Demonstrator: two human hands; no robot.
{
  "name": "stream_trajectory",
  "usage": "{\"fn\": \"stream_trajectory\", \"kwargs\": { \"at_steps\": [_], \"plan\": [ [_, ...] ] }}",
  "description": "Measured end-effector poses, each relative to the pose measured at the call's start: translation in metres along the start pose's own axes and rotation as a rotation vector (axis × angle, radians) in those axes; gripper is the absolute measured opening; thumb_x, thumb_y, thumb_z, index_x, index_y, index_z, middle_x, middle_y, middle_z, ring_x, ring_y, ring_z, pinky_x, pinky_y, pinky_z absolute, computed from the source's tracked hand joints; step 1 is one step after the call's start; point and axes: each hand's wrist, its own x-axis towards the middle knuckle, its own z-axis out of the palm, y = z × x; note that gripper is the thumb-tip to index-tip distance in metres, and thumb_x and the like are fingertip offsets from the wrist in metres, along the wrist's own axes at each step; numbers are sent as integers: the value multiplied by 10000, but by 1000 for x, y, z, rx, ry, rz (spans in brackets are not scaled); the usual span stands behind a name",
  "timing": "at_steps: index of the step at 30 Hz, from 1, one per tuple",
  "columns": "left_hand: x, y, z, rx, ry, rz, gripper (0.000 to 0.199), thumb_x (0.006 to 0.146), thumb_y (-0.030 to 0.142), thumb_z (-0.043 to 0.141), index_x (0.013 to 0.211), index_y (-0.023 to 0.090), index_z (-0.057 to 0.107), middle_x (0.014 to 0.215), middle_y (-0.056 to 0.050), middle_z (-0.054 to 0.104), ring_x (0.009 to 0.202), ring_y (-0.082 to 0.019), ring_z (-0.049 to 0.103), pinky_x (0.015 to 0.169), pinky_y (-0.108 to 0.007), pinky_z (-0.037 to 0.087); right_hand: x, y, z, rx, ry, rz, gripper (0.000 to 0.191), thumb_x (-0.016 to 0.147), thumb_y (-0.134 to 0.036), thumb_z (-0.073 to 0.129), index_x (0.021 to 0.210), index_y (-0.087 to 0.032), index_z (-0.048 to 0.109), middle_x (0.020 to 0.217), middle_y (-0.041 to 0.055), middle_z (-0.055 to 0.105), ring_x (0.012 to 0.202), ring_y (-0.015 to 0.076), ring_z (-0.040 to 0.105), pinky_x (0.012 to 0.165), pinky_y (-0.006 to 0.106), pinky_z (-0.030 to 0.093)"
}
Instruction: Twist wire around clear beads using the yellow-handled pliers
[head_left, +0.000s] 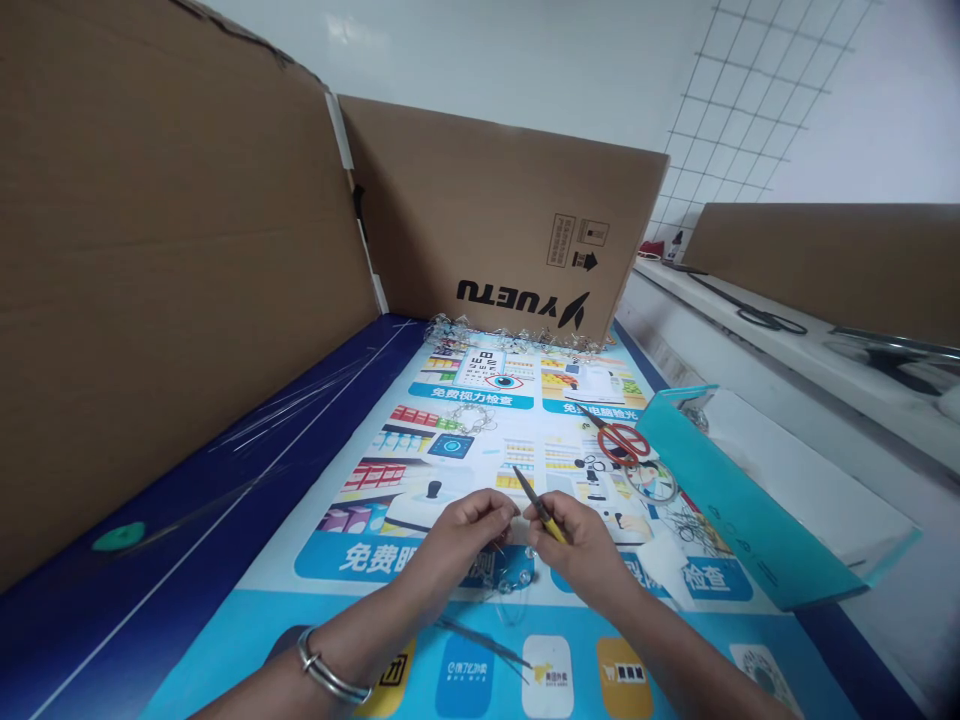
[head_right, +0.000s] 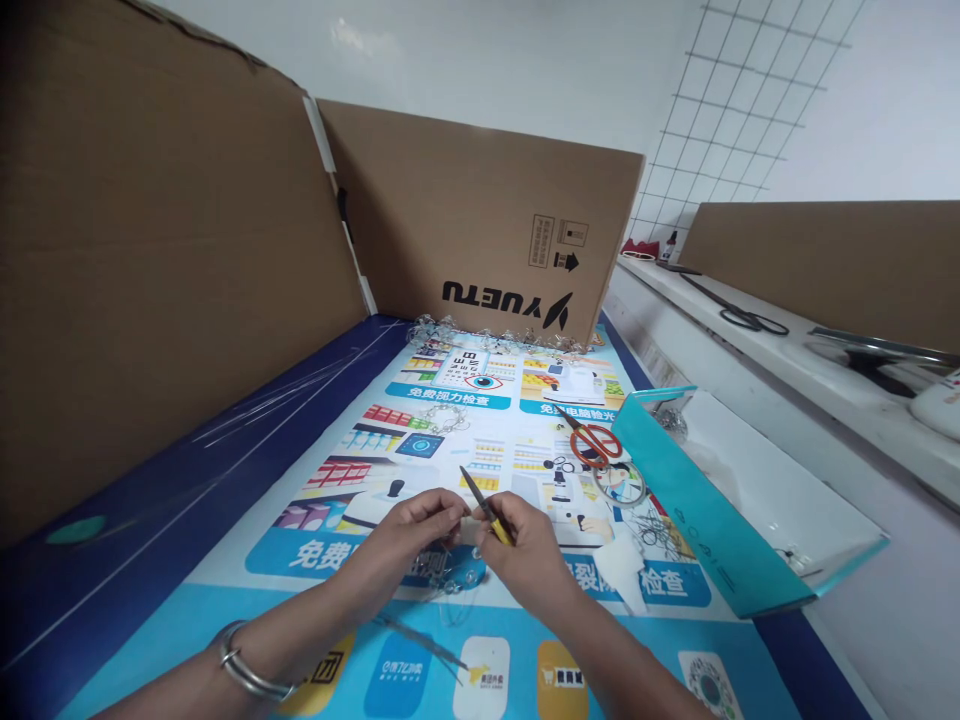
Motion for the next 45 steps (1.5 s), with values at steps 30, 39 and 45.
{"fn": "stream_trajectory", "kwargs": {
  "at_steps": [30, 39, 45],
  "plan": [
    [1, -17, 5, 34, -18, 16, 248, 817, 365, 537, 721, 139, 567, 628, 1, 530, 561, -92, 419, 530, -202, 323, 2, -2, 3, -105, 30, -70, 87, 766, -240, 534, 831, -186, 551, 702, -28, 525, 647, 116, 460, 584, 218, 364],
    [-2, -14, 8, 30, 63, 60, 203, 845, 314, 490, 716, 160, 521, 629, 20, 500, 575, -97, 412, 536, -196, 328, 3, 1, 5, 60, 7, -35, 101, 765, -244, 551, 846, -184, 541, 703, -34, 507, 641, 109, 453, 582, 216, 371],
    [-5, -14, 13, 145, 95, 95, 195, 835, 299, 496, 705, 165, 553, 622, 24, 501, 599, -110, 424, 564, -205, 329, 4, -1, 5, 52, -1, -35, 107, 764, -257, 559, 829, -174, 540, 686, -33, 498, 634, 109, 436, 571, 218, 358]
  ]
}}
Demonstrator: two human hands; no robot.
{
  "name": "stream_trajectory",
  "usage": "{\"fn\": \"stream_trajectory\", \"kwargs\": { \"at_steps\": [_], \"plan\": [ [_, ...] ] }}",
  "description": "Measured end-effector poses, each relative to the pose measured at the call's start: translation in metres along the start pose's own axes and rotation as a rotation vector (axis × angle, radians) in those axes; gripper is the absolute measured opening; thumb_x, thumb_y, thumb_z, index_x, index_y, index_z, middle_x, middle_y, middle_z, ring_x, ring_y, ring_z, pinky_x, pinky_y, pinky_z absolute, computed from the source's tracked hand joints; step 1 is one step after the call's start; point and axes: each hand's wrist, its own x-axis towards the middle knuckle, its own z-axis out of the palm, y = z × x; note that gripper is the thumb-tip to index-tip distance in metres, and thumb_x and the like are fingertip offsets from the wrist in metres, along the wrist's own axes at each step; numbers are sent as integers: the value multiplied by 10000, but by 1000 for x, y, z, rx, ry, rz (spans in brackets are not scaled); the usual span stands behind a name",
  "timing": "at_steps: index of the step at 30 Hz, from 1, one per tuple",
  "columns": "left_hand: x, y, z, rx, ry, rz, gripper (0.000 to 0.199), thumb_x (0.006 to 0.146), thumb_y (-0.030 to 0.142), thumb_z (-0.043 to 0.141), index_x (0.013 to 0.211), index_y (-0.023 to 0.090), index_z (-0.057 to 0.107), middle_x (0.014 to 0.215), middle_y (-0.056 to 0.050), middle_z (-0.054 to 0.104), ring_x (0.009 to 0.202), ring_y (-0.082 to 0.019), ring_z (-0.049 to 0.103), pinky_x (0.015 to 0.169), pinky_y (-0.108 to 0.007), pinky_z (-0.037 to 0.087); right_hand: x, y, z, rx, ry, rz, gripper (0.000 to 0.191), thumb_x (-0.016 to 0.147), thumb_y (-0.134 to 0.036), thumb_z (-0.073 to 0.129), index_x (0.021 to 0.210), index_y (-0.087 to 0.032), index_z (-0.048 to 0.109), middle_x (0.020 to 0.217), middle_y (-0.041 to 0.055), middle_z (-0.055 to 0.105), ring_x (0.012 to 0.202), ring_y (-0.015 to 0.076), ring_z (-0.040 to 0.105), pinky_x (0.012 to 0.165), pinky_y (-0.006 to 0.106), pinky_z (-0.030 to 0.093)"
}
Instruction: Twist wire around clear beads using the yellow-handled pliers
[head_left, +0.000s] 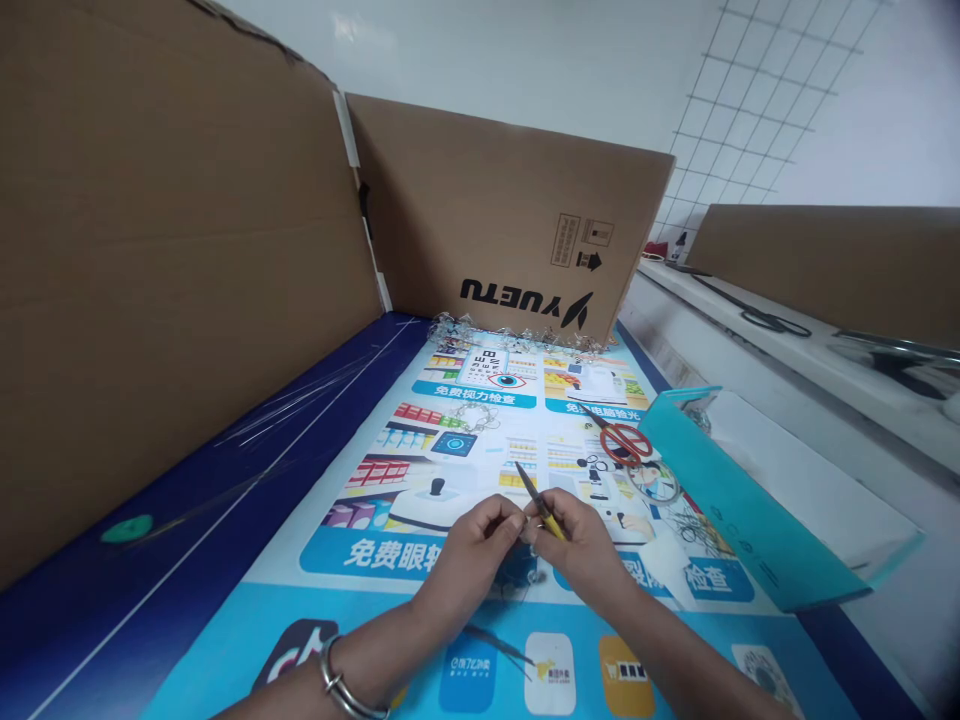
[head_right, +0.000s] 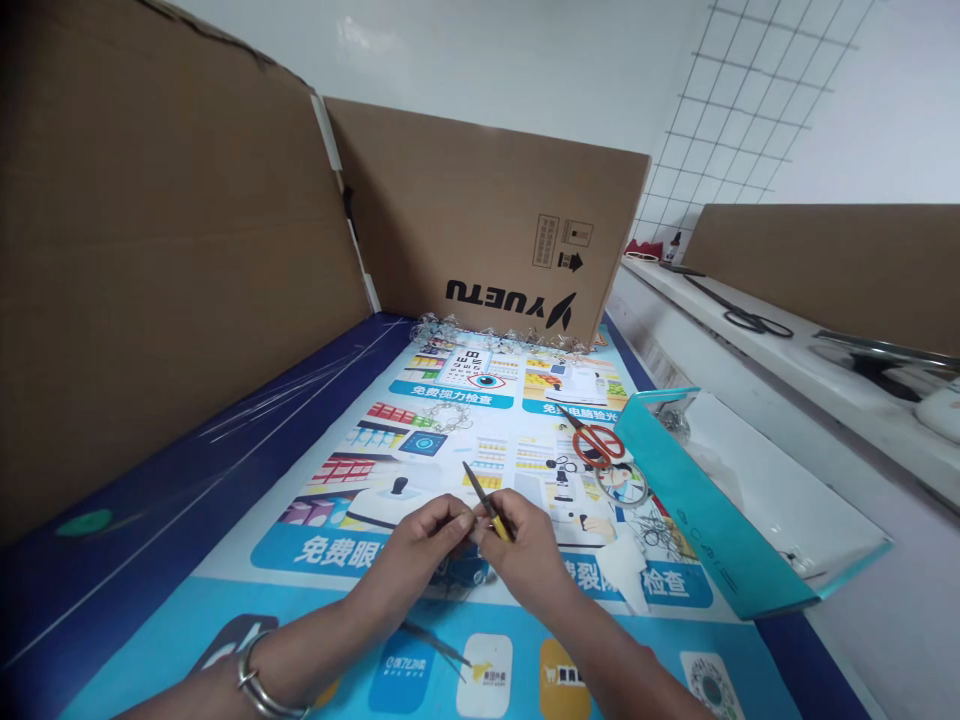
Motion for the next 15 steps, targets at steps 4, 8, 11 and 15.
{"fn": "stream_trajectory", "kwargs": {
  "at_steps": [4, 8, 11, 15],
  "plan": [
    [-2, 2, 0, -22, 69, -4, 192, 844, 297, 477, 701, 177, 520, 641, 25, 496, 615, -119, 429, 574, -213, 338, -1, 1, 0, -16, 8, 9, 119, 761, -253, 553, 847, -171, 544, 694, -32, 499, 631, 106, 429, 572, 218, 356],
    [-3, 7, -2, -96, 49, -20, 216, 862, 322, 454, 706, 180, 500, 666, 19, 504, 636, -122, 427, 592, -220, 342, -1, 5, -1, -48, 33, 24, 115, 758, -244, 543, 851, -176, 544, 672, -41, 477, 603, 100, 403, 549, 215, 339],
    [-3, 9, -2, -123, 7, -27, 222, 863, 326, 462, 700, 180, 499, 663, 24, 491, 633, -118, 413, 593, -218, 336, 0, 7, -2, -22, 44, 29, 103, 751, -237, 544, 837, -179, 545, 663, -45, 471, 598, 99, 401, 547, 214, 337],
    [-2, 9, 0, -106, -31, -7, 186, 848, 309, 490, 718, 180, 524, 646, 33, 480, 620, -113, 405, 585, -211, 328, 2, 5, -2, 31, 40, 43, 97, 721, -223, 563, 807, -183, 541, 662, -46, 471, 614, 103, 417, 555, 213, 344]
  ]
}}
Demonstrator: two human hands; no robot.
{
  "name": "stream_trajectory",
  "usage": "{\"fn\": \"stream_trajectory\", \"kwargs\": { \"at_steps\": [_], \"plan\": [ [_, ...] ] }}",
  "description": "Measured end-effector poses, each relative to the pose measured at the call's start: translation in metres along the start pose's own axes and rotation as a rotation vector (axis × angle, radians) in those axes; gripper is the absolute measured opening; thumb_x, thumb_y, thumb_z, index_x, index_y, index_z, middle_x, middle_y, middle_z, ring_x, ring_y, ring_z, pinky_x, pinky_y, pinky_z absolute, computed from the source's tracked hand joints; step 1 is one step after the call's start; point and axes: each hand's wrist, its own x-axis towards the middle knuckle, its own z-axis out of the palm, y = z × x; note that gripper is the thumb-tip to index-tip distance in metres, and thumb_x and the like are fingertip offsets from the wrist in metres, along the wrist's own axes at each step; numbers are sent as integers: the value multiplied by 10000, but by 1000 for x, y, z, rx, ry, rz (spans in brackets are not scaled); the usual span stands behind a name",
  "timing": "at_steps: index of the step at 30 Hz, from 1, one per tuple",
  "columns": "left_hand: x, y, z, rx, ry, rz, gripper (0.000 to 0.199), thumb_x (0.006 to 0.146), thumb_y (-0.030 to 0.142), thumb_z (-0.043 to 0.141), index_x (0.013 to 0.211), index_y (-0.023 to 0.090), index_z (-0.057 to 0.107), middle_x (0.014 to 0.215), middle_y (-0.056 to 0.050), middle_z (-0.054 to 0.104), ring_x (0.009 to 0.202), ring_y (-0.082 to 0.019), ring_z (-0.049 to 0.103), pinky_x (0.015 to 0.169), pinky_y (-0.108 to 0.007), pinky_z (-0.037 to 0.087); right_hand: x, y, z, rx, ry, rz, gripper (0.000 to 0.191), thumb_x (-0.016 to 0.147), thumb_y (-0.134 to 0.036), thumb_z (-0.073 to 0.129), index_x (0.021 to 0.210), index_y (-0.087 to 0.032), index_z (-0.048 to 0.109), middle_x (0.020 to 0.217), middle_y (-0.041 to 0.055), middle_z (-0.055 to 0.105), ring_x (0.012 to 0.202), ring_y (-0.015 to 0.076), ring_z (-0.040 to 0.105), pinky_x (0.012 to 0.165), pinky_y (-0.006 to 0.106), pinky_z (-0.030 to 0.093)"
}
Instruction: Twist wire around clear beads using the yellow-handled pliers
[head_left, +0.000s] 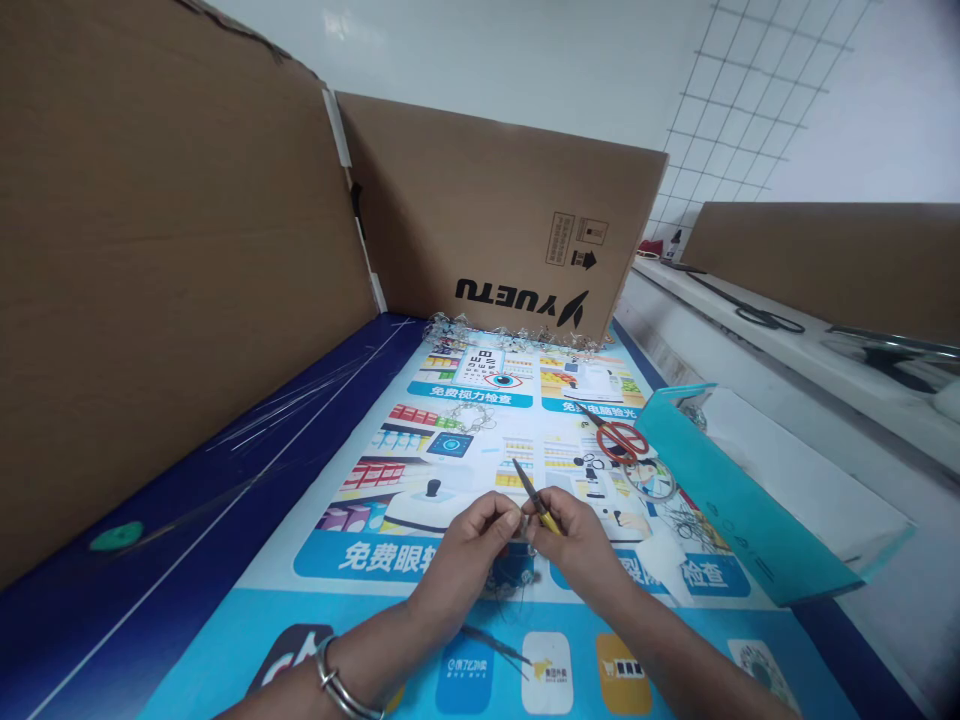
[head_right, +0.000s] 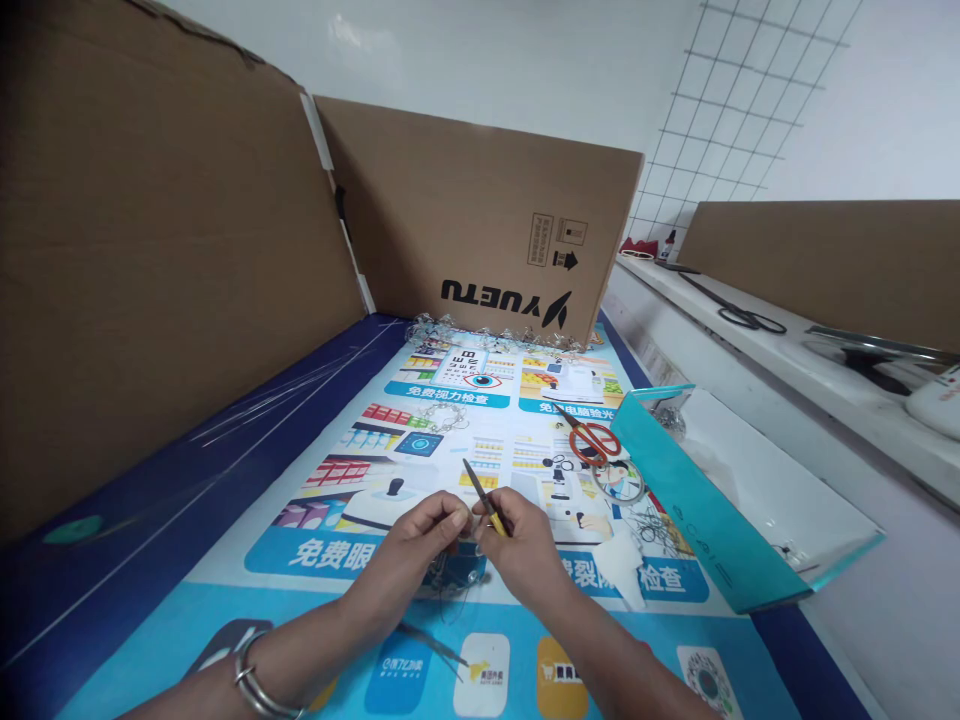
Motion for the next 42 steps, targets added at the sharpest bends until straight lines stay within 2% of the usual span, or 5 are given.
{"fn": "stream_trajectory", "kwargs": {
  "at_steps": [10, 22, 36, 39, 42],
  "plan": [
    [1, -5, 1, 240, 55, 133, 163, 844, 289, 480, 766, 176, 567, 741, -5, 552, 712, -146, 497, 636, -226, 377, -3, 2, 3, 113, -10, 120, 128, 740, -286, 526, 827, -194, 508, 605, -53, 461, 517, 100, 453, 494, 223, 394],
    [3, -7, 2, 237, 79, 168, 187, 854, 294, 456, 731, 180, 537, 682, 12, 519, 660, -137, 492, 617, -224, 389, -6, -5, 5, 105, -25, 127, 123, 724, -296, 554, 769, -194, 502, 609, -51, 491, 535, 101, 479, 497, 215, 397],
    [3, -5, -2, 432, -42, 320, 202, 857, 220, 433, 733, 186, 588, 747, -23, 548, 731, -160, 515, 682, -258, 391, -6, -2, 1, 92, -29, 157, 83, 675, -193, 498, 757, -196, 511, 542, -61, 500, 477, 95, 479, 461, 211, 402],
    [3, -6, -2, 435, -74, 307, 201, 856, 241, 445, 726, 182, 585, 756, -24, 544, 736, -160, 512, 682, -254, 388, -5, -1, -1, 89, -21, 156, 109, 682, -202, 488, 787, -193, 515, 528, -64, 490, 470, 94, 463, 456, 211, 391],
    [3, -5, -2, 385, -66, 224, 201, 863, 281, 446, 743, 179, 571, 748, -14, 535, 713, -150, 496, 659, -242, 381, -4, 2, -3, 75, -13, 146, 121, 690, -216, 496, 807, -195, 517, 540, -63, 490, 481, 97, 461, 454, 209, 377]
  ]
}}
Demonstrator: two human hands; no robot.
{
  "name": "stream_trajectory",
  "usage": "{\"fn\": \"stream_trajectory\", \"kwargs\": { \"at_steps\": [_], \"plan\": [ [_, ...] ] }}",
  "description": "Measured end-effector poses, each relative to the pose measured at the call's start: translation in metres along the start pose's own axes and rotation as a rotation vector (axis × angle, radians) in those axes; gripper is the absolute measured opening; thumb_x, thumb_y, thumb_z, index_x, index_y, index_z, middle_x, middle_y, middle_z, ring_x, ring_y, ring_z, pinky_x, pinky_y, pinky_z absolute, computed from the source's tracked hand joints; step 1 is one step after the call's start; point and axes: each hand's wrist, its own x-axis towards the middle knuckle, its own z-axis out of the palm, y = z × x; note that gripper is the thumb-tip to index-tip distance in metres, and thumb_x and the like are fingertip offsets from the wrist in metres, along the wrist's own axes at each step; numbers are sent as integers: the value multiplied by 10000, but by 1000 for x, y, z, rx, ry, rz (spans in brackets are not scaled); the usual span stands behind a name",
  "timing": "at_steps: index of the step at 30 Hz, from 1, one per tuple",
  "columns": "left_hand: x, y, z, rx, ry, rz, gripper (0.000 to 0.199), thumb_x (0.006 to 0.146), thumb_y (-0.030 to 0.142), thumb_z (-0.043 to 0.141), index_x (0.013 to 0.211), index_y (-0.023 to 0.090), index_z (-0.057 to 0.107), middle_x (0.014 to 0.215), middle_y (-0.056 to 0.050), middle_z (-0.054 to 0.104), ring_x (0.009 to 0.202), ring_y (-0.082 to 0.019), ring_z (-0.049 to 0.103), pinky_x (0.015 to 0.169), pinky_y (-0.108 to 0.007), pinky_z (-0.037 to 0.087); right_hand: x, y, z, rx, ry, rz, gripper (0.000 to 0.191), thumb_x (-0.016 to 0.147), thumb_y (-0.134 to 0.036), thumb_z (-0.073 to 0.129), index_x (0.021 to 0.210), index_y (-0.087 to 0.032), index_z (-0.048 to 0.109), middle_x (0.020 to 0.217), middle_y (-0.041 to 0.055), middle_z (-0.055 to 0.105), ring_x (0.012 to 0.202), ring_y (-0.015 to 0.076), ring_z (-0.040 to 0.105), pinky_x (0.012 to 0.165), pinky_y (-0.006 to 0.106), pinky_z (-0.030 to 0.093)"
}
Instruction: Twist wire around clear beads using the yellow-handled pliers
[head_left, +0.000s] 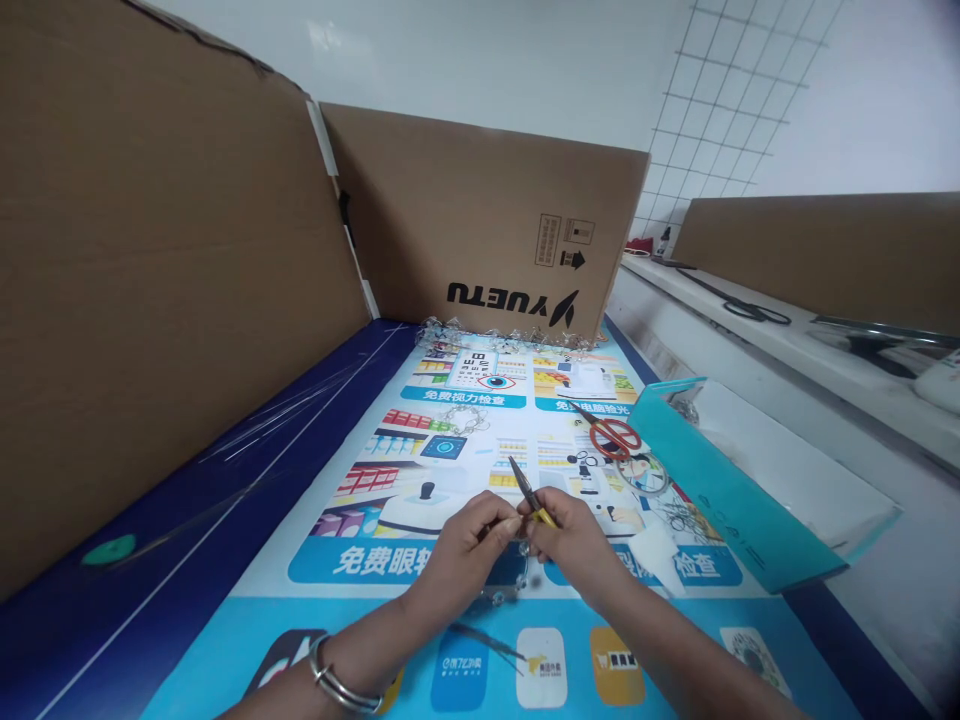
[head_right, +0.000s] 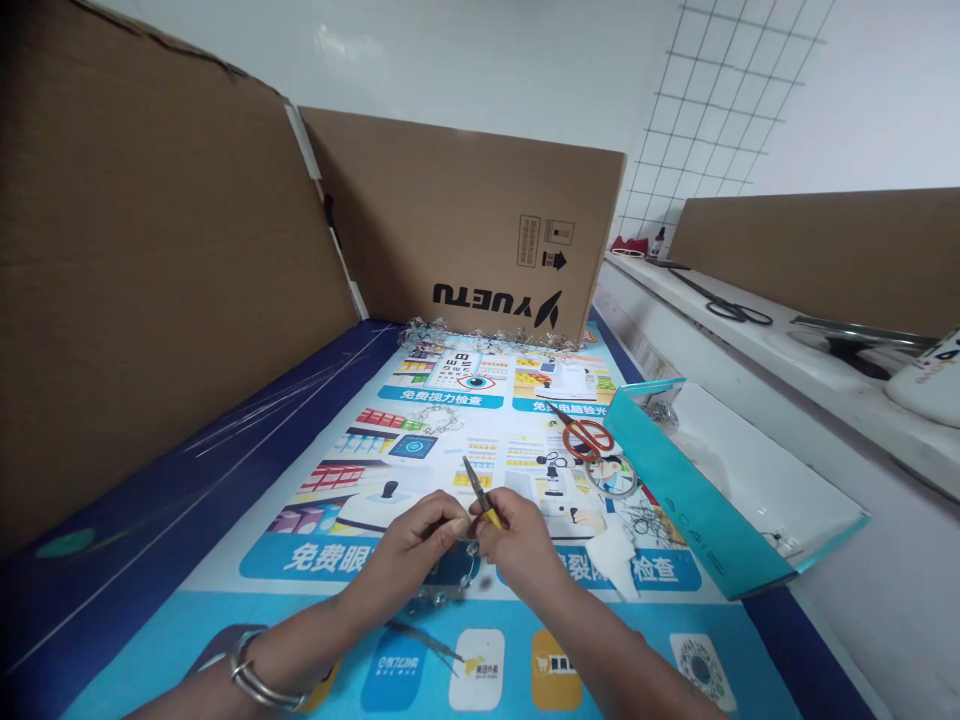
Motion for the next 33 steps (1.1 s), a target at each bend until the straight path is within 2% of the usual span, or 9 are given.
{"fn": "stream_trajectory", "kwargs": {
  "at_steps": [3, 7, 13, 19, 27, 33],
  "plan": [
    [0, 2, -1, -88, 16, -86, 223, 866, 321, 440, 730, 177, 544, 689, 4, 516, 655, -137, 465, 604, -225, 365, 1, 4, -1, -28, -3, -14, 142, 696, -217, 495, 832, -195, 524, 592, -52, 516, 501, 100, 473, 456, 209, 365],
    [0, 2, -5, -187, 51, -131, 230, 853, 350, 458, 722, 175, 530, 679, 4, 531, 622, -128, 457, 575, -219, 365, -1, 3, -3, -100, -15, -60, 109, 719, -257, 546, 810, -197, 547, 637, -45, 522, 565, 104, 472, 515, 216, 366],
    [4, -2, -20, -331, 123, -220, 225, 832, 373, 498, 727, 176, 532, 691, -7, 581, 631, -128, 505, 570, -214, 387, -7, -6, -4, -552, 23, -227, 97, 792, -258, 503, 865, -220, 555, 778, -4, 568, 682, 143, 498, 588, 244, 364],
    [6, -9, -31, -403, 160, -278, 224, 850, 369, 484, 739, 176, 509, 671, -9, 592, 612, -124, 520, 576, -225, 399, -6, 3, -10, -842, 34, -335, 182, 810, -249, 483, 986, -218, 519, 910, 60, 557, 839, 213, 502, 694, 317, 401],
    [11, -12, -33, -424, 174, -299, 216, 858, 352, 480, 734, 177, 503, 676, 3, 572, 615, -118, 513, 584, -225, 402, -3, 5, -11, -1070, -6, -469, 185, 812, -209, 469, 990, -204, 519, 916, 88, 549, 846, 241, 491, 714, 380, 406],
    [13, -11, -34, -358, 158, -281, 214, 872, 346, 462, 752, 177, 519, 704, 4, 564, 649, -119, 490, 613, -223, 396, -3, 6, -11, -1097, 56, -582, 209, 815, -172, 462, 1013, -190, 525, 917, 81, 565, 866, 244, 492, 745, 395, 400]
  ]
}}
